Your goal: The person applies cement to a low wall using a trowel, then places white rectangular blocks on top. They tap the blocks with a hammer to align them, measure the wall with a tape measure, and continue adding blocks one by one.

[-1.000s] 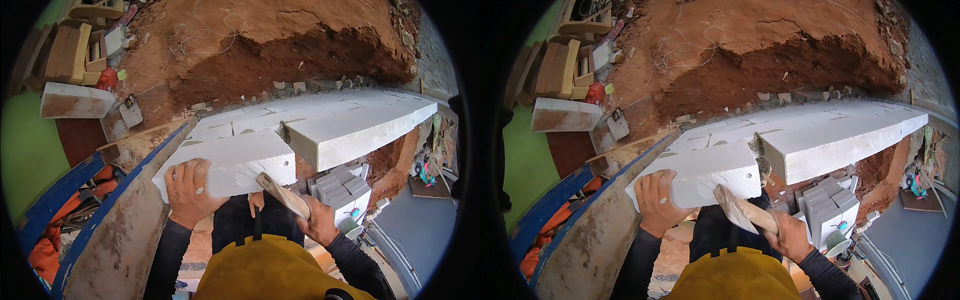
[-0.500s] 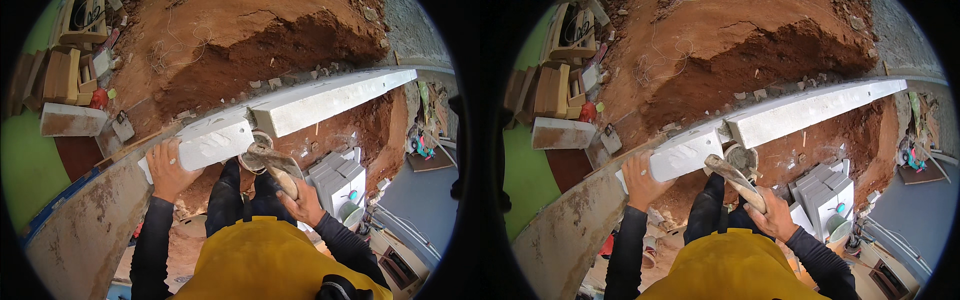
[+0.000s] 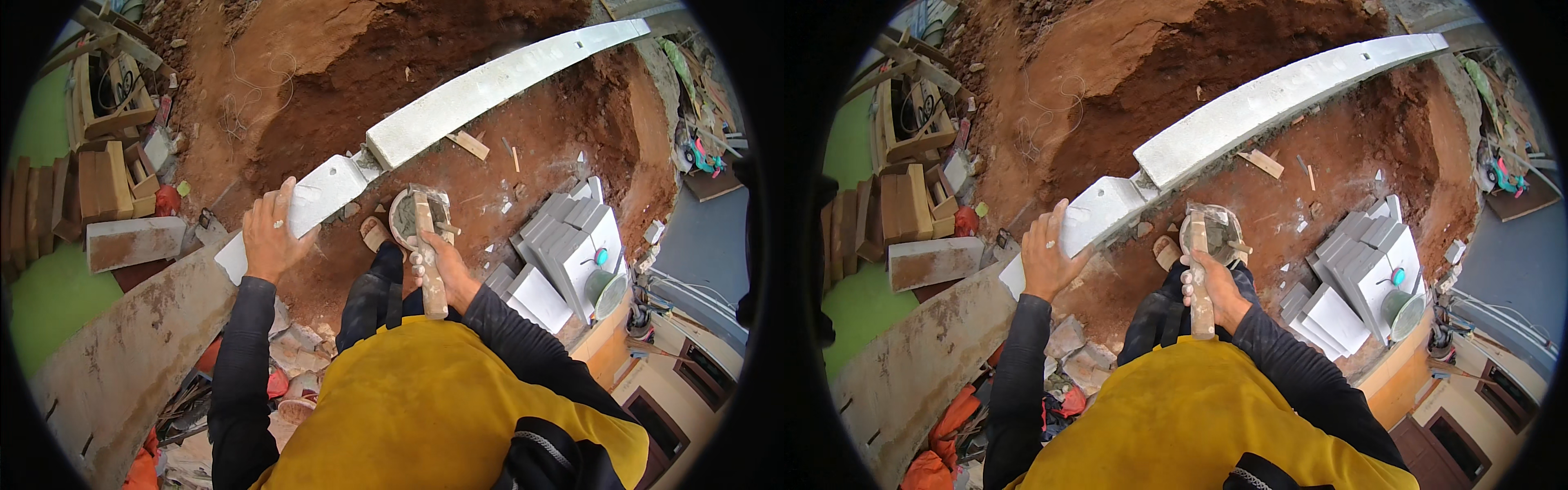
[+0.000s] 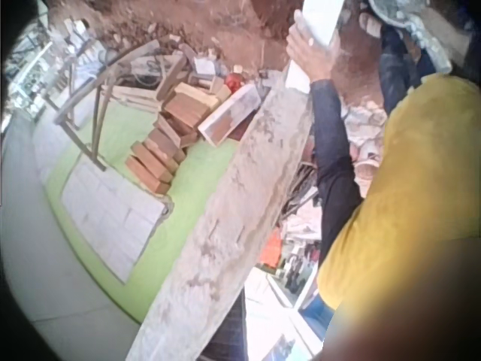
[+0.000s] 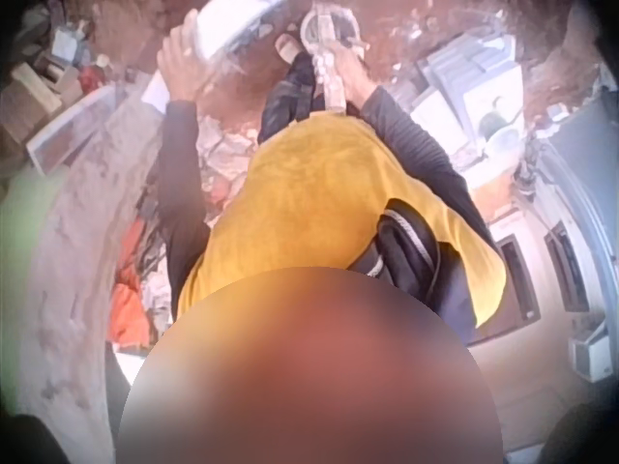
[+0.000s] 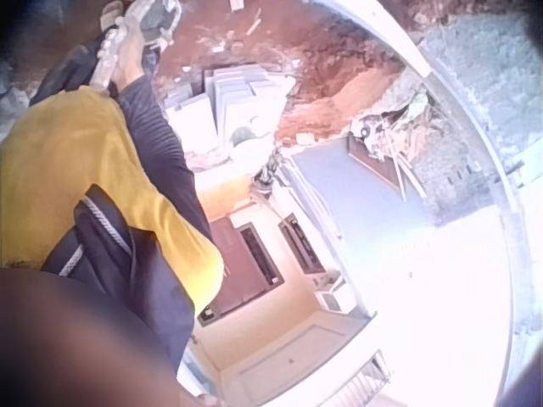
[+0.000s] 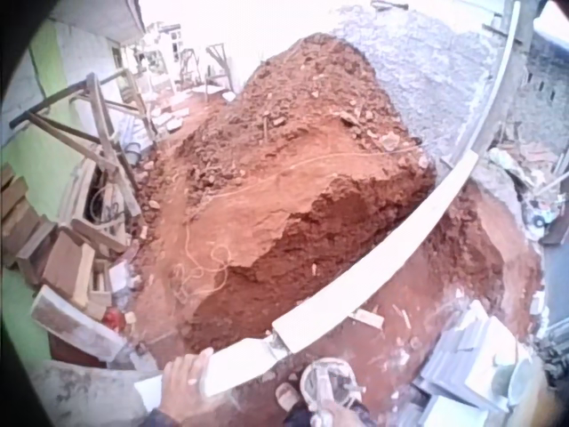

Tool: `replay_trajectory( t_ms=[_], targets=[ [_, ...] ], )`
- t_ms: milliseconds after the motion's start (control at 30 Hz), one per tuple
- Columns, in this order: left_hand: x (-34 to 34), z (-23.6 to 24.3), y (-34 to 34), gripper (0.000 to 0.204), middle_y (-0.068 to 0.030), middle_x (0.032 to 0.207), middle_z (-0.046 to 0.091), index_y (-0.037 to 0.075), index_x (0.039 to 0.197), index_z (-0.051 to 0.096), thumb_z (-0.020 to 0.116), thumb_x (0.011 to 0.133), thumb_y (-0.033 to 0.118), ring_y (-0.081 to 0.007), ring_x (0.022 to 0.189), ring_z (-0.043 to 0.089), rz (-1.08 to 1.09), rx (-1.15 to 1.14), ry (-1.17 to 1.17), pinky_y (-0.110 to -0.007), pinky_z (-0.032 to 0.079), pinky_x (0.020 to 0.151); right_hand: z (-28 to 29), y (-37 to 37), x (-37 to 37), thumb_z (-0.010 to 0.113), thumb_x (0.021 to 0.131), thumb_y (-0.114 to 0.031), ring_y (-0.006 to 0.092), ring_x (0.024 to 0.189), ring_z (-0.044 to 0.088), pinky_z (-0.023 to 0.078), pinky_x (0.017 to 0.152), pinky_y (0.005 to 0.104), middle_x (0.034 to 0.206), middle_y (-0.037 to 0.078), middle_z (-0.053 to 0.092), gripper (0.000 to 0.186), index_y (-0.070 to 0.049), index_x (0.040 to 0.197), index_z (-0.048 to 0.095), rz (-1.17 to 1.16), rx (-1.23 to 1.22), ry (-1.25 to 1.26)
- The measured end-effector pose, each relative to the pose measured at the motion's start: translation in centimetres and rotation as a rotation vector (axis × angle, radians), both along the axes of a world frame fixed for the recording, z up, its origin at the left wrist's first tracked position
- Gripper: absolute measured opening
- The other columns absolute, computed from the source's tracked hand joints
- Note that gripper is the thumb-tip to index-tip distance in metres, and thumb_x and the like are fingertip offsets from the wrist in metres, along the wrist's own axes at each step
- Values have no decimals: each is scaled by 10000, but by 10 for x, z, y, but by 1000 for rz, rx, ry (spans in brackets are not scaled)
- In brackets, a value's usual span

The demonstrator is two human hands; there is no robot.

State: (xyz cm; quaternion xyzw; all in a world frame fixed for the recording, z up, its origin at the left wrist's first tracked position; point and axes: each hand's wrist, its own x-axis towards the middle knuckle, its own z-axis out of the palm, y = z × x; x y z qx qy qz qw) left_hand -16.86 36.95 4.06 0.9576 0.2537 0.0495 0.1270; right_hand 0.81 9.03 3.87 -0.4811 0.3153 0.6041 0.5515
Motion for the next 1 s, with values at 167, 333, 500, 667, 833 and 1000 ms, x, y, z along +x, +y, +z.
replay_trajectory(
  t_ms=[167,333,500,667,833,1000],
  targets=[
    [-1,-2,1,1001,-131,1286,635,165,1602,484,908,725,397,-333,1156,607,-6,5,-15,-454,472,950,13,28,-25,574,1092,-500,115,551,513,481,481,305,764,-14,554,450,-116,1326,569,183,55,-53],
    [-2,-2,1,980,-120,1277,638,138,1576,502,905,724,406,-322,1151,609,3,0,-22,-454,476,948,25,10,-2,540,1114,-493,130,500,533,498,436,296,737,4,562,446,-86,1297,554,360,84,-122],
    [-4,-6,-1,931,-119,1276,636,94,1507,540,908,717,420,-318,1149,606,33,21,-68,-452,477,950,75,-41,21,582,1089,-504,302,656,695,576,616,404,882,164,687,539,-43,1365,554,1107,19,-714],
    [-5,-8,-1,901,-117,1278,630,93,1473,555,903,716,436,-309,1143,604,53,3,-49,-448,475,960,107,-7,7,643,1052,-416,510,938,718,585,778,524,1059,306,721,525,-66,1418,507,1078,159,-1513],
    [-5,-3,-1,887,-105,1264,629,94,1460,556,895,718,441,-305,1144,607,57,3,-32,-449,477,972,74,41,19,669,1037,-376,483,830,724,591,720,549,957,265,742,461,-64,1333,503,1455,51,-1599],
    [-3,-1,-3,877,-99,1259,630,95,1451,553,896,711,417,-307,1150,607,77,5,-15,-446,476,963,70,40,23,624,1056,-424,470,802,726,574,692,561,899,252,740,446,-64,1287,495,1462,103,-1618]
  ],
)
